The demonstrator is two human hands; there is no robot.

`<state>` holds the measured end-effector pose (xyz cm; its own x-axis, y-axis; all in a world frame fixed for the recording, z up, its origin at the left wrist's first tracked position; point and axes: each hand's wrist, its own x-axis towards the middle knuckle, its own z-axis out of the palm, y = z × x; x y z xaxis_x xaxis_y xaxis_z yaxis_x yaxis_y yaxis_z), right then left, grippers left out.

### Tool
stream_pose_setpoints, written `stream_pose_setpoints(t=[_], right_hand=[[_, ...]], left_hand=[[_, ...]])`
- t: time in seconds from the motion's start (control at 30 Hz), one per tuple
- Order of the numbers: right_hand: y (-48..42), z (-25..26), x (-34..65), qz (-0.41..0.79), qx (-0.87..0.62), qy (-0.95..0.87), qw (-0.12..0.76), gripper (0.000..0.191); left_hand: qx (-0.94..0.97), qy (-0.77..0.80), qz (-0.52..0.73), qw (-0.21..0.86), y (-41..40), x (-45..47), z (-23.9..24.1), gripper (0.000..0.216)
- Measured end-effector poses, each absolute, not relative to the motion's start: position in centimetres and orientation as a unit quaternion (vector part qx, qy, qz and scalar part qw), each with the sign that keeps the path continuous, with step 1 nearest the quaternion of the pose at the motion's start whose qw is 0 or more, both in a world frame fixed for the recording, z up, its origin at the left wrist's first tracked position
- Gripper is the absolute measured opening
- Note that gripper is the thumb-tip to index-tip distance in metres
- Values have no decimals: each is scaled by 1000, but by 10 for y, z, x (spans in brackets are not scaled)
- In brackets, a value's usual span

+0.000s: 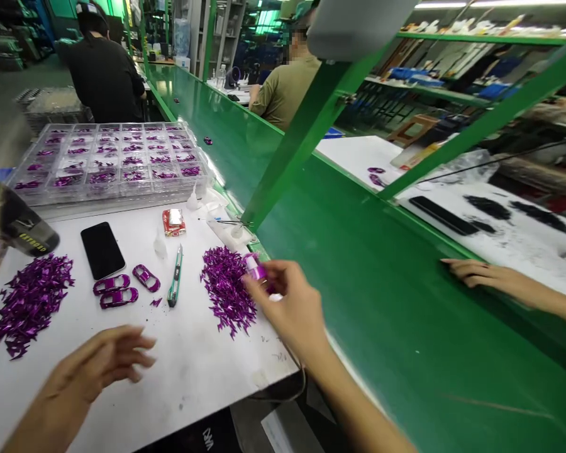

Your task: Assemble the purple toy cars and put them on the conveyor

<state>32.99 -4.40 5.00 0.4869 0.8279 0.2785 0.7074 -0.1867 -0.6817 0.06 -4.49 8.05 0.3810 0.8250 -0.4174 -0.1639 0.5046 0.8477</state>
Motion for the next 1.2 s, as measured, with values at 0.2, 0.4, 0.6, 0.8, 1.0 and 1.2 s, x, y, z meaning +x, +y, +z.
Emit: stream_pose_setpoints(t=[0.2,0.4,0.6,0.8,1.0,1.2], right_hand=[[-47,64,186,233,-539,-734,342,11],[32,82,205,374,-568,-668,302,32],[110,43,203,254,-665,-598,369,38],[73,60,191,298,-638,-597,384,41],[14,78,178,117,-602,-532,584,26],[-12,50,173,203,-461,-618,604,34]], left_hand=[[262,432,315,803,-30,42,60,87],[239,422,398,779,-8,16,42,69],[300,398,392,773,-1,2,25,61],[304,391,382,780,-3,0,16,69],[224,380,401,802,6,-1,18,64],[186,366,409,815,9,-1,15,75]])
